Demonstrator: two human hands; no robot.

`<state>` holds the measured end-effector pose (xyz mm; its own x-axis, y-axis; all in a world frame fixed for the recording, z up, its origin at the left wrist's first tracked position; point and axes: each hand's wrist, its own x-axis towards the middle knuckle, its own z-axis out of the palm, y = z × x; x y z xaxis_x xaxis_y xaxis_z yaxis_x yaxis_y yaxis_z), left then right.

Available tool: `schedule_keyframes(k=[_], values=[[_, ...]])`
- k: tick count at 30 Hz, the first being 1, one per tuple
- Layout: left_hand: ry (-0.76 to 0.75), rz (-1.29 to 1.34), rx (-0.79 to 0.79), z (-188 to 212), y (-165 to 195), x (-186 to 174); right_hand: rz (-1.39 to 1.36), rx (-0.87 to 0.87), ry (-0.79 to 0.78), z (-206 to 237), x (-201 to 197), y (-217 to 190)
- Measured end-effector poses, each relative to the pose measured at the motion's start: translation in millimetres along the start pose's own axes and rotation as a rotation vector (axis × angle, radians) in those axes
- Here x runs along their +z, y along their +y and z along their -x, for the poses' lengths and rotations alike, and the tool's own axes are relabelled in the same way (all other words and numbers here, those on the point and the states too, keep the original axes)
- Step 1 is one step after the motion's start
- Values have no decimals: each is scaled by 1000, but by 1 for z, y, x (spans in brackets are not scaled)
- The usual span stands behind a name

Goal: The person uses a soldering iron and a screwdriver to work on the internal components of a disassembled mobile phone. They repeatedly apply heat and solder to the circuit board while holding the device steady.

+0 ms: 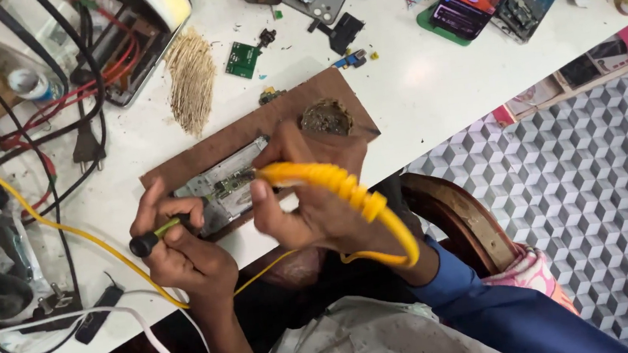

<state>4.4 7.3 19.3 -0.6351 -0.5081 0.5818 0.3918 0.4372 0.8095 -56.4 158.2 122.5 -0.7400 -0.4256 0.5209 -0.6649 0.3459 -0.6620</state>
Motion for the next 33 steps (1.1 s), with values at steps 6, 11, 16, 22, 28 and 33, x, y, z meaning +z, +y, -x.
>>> schedule_keyframes(k=[6,11,16,22,28,33], values=[[-29,-23,53,-3,-3,0,21,14,90,7,4,-3],[-8,-40,43,-4,-1,2,304,-357,103,12,-3,8],[13,-35,19,-6,-3,2,253,-151,111,14,-10,10],[-9,7,11,-12,3,0,254,-103,116,14,-6,-9],[-4,49,17,-5,14,11,454,-274,75,3,-23,-6],[26,23,-27,-2,13,14,546,-383,310,11,-16,22]])
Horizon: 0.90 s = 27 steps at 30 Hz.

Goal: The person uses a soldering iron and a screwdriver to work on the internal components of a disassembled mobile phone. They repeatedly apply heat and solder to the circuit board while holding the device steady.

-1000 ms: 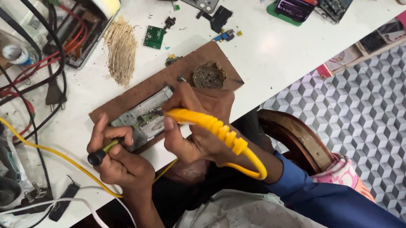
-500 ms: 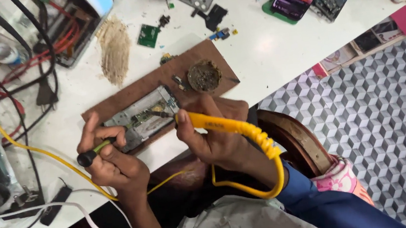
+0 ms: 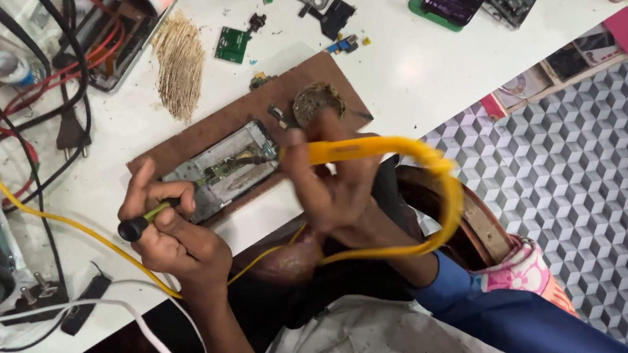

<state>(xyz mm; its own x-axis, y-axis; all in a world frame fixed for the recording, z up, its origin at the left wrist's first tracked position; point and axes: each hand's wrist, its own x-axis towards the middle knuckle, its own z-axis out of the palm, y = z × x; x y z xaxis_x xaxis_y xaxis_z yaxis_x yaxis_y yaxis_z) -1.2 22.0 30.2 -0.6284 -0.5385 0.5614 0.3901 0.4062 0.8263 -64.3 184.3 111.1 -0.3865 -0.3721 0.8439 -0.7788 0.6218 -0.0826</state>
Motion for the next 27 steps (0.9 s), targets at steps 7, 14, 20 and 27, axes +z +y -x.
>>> schedule_keyframes(k=[7,14,20,27], values=[[7,-16,3,9,-3,-4,-767,801,644,65,17,12],[-23,-71,24,5,-6,-8,-740,844,852,88,-4,39],[-12,-65,28,10,-7,-10,-556,927,859,92,-7,54],[-43,-40,49,7,-10,-11,-455,915,716,94,-2,66]])
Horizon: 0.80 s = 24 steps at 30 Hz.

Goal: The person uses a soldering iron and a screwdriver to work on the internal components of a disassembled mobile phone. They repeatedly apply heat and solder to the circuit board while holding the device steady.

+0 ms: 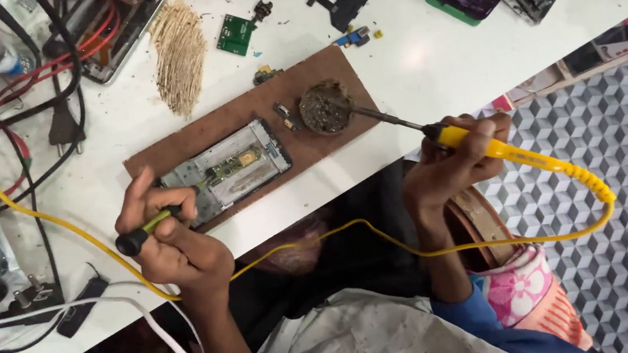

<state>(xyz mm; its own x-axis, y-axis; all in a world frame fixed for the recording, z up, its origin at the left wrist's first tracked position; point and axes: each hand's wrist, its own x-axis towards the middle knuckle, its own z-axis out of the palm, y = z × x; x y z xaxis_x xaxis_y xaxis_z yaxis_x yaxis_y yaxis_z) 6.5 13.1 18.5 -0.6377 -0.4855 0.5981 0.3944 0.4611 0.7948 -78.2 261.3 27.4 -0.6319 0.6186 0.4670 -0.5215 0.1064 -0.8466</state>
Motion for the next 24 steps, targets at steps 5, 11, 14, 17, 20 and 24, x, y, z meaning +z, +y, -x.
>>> schedule_keyframes(k=[5,11,14,17,20,24], values=[[-4,30,12,-3,-1,0,32,-34,-34,4,2,9],[-12,68,12,-3,-1,1,35,-88,-76,4,6,16],[-19,78,3,-3,-1,0,20,-55,-116,4,10,19],[-26,90,3,-4,-1,-1,0,-73,-123,6,11,19],[-31,85,16,-6,0,-2,8,-31,-129,7,10,16],[-35,115,29,-9,1,-3,1,-4,-92,3,7,4]])
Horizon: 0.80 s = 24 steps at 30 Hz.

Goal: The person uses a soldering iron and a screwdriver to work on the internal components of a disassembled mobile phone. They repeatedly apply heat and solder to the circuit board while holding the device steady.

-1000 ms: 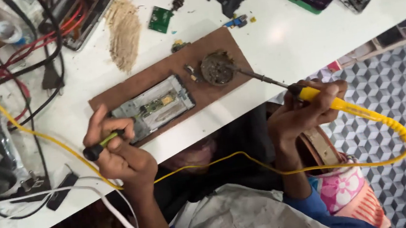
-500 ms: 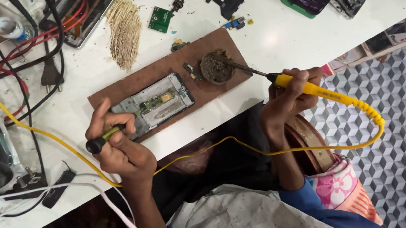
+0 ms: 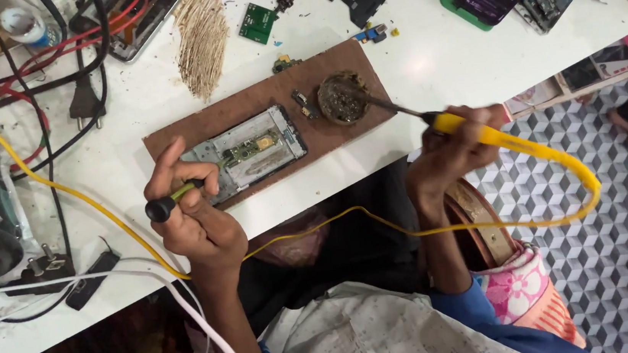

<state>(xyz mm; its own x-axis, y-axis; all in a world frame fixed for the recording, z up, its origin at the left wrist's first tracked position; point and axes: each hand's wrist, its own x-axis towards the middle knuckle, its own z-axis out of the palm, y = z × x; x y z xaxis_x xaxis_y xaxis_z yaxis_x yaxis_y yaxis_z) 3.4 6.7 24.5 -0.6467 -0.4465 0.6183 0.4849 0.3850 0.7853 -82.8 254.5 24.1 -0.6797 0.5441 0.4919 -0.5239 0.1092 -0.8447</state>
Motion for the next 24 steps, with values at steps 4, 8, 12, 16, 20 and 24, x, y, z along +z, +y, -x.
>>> schedule_keyframes(k=[4,8,12,16,20,24], values=[[-30,4,-1,-1,0,-5,-293,135,109,5,0,-16],[-35,5,14,-1,-1,-8,-351,85,-11,30,12,-25],[-36,33,36,-2,-2,-12,-305,166,-72,53,35,-22],[-32,62,10,-4,-3,-13,-206,119,-76,63,54,-15],[-47,52,66,-7,-5,-16,-170,53,-43,68,57,-8],[-63,51,69,-7,-7,-19,-3,-33,-69,74,52,-4]])
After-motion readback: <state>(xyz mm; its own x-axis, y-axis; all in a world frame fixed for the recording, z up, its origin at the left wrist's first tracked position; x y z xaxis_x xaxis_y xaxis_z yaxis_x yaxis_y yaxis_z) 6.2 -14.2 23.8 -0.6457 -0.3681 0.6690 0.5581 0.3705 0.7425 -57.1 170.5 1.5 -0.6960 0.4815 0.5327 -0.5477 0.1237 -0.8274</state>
